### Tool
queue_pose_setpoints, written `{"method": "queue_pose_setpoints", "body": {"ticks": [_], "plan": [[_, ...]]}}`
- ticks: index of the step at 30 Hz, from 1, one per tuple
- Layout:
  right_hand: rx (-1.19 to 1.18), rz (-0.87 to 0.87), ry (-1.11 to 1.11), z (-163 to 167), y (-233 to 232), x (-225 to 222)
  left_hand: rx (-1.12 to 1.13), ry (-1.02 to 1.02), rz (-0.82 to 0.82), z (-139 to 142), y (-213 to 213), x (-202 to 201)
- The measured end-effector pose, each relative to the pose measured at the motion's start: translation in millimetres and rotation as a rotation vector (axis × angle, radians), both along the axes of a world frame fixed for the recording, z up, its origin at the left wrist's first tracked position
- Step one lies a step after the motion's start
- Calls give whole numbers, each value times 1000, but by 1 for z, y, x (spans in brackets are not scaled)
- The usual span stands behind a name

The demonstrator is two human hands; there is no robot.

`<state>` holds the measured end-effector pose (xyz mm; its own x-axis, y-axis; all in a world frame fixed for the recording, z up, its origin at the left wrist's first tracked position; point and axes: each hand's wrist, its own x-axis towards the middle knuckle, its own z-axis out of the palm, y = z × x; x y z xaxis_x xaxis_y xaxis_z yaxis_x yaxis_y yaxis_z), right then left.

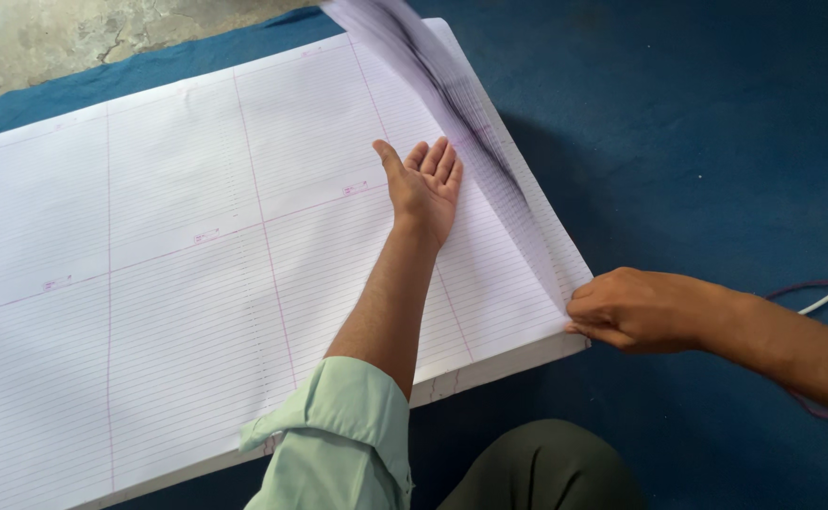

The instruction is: The person folds a stack of lined paper sheets in half and presses the crease with a wooden block. The person repeats this process for multiple sheets, separating folded sheets to the side.

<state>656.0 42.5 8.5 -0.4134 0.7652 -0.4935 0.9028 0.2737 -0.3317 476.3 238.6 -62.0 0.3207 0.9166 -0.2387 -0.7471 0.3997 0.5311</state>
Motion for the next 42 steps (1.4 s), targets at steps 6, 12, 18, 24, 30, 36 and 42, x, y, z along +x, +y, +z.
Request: {"method": "queue_pose_setpoints", "body": {"ticks": [6, 12, 18, 24, 30, 36, 42], "plan": [[31, 33, 1, -4, 2, 0, -8, 19, -3, -9, 7, 2], [30, 11, -21, -6, 4, -4, 140, 62, -12, -26, 15, 7], [36, 3, 20, -9, 5, -4, 283, 209, -17, -30, 18, 9], [53, 7, 43, -12, 6, -4, 367, 380, -10, -24, 11, 10], [46, 4, 24, -15, 7, -4, 328, 361, -24, -24, 15, 9], [68, 21, 60, -17, 8, -2, 304, 342, -24, -29, 18, 10], [43, -8, 45, -17, 7, -4, 303, 341, -27, -28, 17, 9]]}}
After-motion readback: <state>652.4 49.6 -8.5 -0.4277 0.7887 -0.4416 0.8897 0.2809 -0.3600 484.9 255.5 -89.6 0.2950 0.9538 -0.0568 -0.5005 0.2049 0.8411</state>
